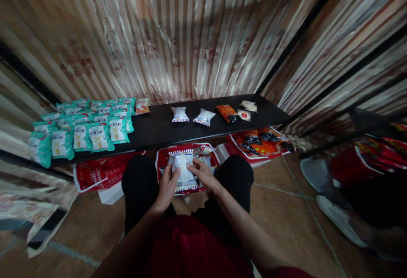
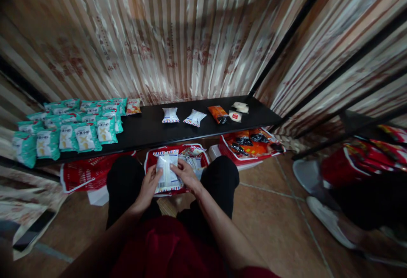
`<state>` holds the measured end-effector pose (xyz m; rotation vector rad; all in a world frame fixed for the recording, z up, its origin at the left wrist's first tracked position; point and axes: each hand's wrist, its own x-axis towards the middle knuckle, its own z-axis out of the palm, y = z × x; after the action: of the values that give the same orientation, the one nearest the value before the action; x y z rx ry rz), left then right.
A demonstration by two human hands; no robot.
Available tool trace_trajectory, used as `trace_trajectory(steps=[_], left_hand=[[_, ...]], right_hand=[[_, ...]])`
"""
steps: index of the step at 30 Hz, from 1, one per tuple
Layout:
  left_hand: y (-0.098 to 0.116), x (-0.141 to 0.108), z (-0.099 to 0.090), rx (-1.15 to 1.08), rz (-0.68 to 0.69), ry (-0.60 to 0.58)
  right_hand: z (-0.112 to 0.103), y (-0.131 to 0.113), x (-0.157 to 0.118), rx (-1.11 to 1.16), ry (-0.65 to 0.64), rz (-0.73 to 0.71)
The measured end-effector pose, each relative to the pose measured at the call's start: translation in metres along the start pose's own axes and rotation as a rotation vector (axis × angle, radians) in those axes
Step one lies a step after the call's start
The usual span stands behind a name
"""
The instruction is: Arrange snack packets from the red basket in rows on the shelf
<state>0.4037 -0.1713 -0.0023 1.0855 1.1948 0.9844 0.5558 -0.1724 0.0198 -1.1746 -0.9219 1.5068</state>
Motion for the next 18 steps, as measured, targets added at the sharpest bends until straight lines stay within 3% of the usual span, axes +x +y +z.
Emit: trace_trajectory(steps=[6,11,18], left_hand=[[0.018,0.009,0.005,-0.147,-0.04,0.032],[0.02,0.017,0.01,-0.154,-0.086,0.109],[0.022,0.027,0.018,-0.222,-0.152,0.114]], right_hand=[[0.001,0.007,0.003,-0.01,-0.031,0.0],[0.004,0.002,0.002,0.005,-0.029,0.008],[0.004,-0.004,0.002,0.039,0.024,0.038]])
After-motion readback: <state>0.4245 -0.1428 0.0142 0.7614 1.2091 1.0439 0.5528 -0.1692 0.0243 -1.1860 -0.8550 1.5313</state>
